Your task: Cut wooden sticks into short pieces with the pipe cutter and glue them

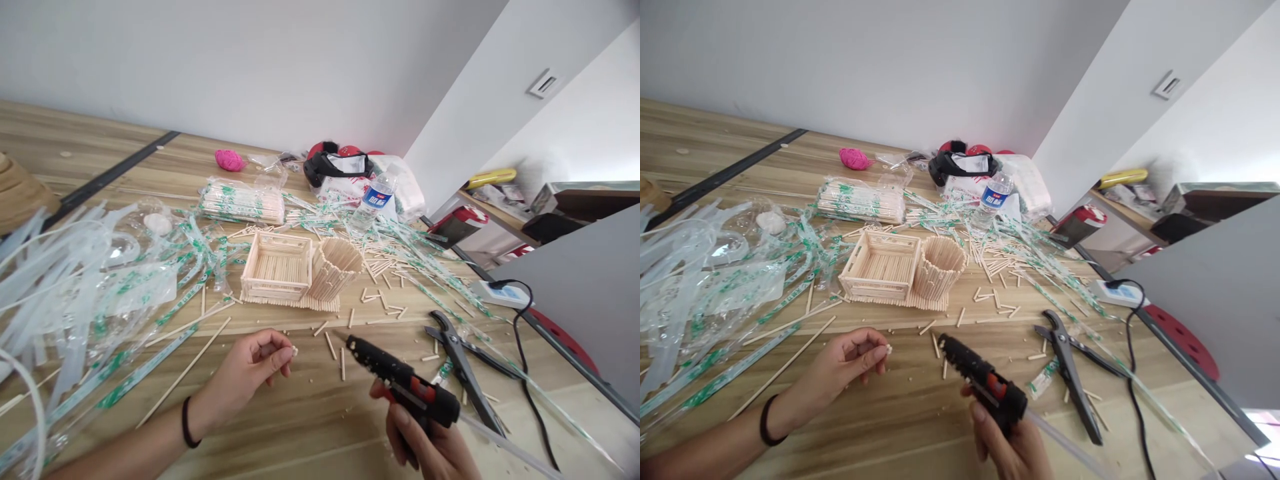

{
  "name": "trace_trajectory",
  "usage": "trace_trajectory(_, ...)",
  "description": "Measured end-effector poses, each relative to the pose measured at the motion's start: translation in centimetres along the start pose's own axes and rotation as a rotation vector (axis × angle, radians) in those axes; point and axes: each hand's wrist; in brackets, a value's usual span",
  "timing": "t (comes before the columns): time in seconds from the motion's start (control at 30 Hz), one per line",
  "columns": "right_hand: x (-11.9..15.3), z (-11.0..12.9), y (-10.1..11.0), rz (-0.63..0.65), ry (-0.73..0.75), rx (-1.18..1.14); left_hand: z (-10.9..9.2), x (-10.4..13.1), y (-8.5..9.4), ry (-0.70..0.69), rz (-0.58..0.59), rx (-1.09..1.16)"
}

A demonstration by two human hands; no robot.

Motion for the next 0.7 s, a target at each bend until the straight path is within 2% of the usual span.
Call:
trace_trajectory(0.07, -1.1, -0.3, 2.0, -0.181, 0.116, 0.239, -0.1, 0.1, 0.0, -0.004, -0.028, 0.007)
trace_trajectory(0.13, -2.3, -1.1, 4.1, -0.3, 0.228, 0.487, -0.2, 0.1, 0.0, -0.011, -0.057, 0.01)
trace_trajectory(0.2, -3.2, -2.2, 6.1, -0.291, 0.254, 0.698, -0.3, 0.2, -0.1, -0.023, -0.082, 0.013)
trace_trajectory(0.3, -3.8, -3.5, 7.7, -0.264, 0.15, 0.901, -0.6, 0.3, -0.1, -0.035, -0.109, 0.017)
trace_trajectory(0.37, -4.1, -4.2, 8.1, -0.268, 0.091, 0.956, -0.7, 0.4, -0.1, -0.041, -0.12, 0.014)
trace_trajectory(0.47, -4.7, -5.1, 8.5, -0.246, 0.077, 0.949, -1.0, 0.5, -0.2, -0.055, -0.157, 0.011)
trace_trajectory(0.6, -5.9, -6.3, 9.3, -0.183, 0.155, 0.866, -2.0, 0.9, -0.3, -0.099, -0.211, 0.023)
trace_trajectory(0.7, -6.4, -6.4, 9.9, -0.127, 0.211, 0.84, -3.0, 1.3, 0.1, -0.135, -0.213, -0.001)
Point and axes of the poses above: each hand's wrist, its own x-axis away from the middle knuckle, its own y-axis out of the back of the hand, z = x × y, and after that the axes turned 8 degrees about z, right-handed
